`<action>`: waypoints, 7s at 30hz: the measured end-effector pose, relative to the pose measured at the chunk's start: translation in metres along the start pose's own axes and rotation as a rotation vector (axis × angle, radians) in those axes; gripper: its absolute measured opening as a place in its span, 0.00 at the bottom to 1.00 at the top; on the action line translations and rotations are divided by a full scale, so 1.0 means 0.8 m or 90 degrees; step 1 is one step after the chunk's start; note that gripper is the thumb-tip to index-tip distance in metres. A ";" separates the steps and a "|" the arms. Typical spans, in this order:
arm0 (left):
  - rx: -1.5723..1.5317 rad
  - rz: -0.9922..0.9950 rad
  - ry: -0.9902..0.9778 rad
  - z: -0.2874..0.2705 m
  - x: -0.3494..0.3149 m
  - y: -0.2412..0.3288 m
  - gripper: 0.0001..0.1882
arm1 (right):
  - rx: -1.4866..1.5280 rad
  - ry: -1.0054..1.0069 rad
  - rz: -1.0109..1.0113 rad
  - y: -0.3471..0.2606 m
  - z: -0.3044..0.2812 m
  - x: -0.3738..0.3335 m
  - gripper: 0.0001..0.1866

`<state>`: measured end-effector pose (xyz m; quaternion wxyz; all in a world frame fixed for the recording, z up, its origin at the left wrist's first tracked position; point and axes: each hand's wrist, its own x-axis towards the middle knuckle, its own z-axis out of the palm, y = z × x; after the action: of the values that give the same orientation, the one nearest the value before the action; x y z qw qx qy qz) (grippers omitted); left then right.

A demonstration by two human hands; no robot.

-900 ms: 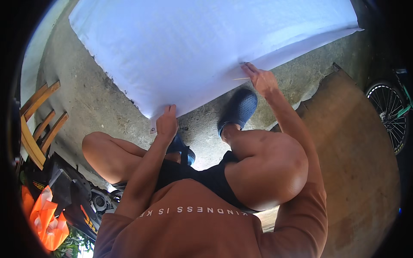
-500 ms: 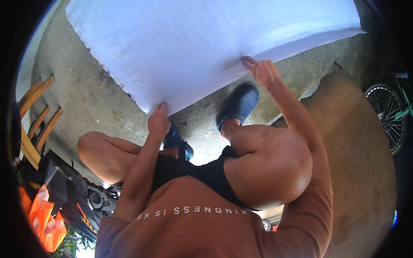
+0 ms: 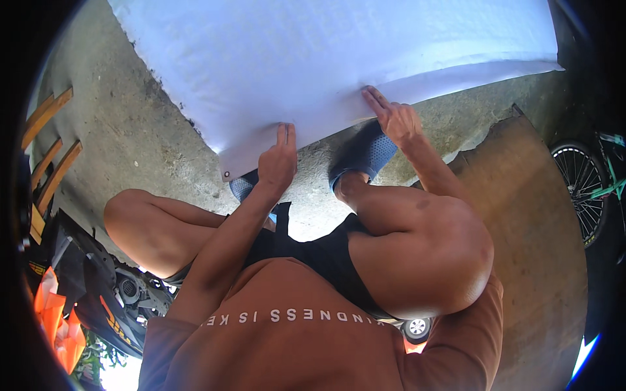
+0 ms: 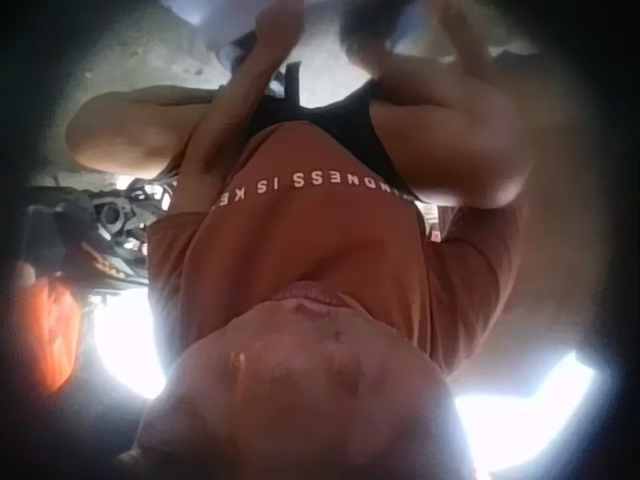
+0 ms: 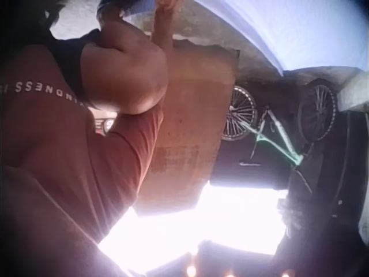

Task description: The person squats on a concrete floor and uses a small stick to press a white banner into the red frame of a display board. They work along the edges to secure the banner, then stand up to reposition the board and continue the task.

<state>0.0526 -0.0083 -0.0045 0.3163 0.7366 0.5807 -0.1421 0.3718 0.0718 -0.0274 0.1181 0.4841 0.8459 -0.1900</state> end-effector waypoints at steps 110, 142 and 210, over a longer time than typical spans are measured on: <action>-1.193 -1.021 0.074 0.062 -0.018 -0.288 0.04 | 0.277 0.220 0.523 0.048 -0.010 0.035 0.49; -0.180 -1.239 0.446 -0.020 -0.007 -0.462 0.09 | 0.798 0.697 1.032 0.209 0.018 0.046 0.19; -0.134 0.268 0.039 -0.489 -0.056 0.367 0.26 | 0.695 0.441 1.017 0.017 -0.355 -0.385 0.24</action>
<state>0.2557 0.1677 0.4071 0.3962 0.8083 0.4353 0.0106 0.5337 -0.0366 0.3436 -0.2770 0.9216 0.0630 -0.2645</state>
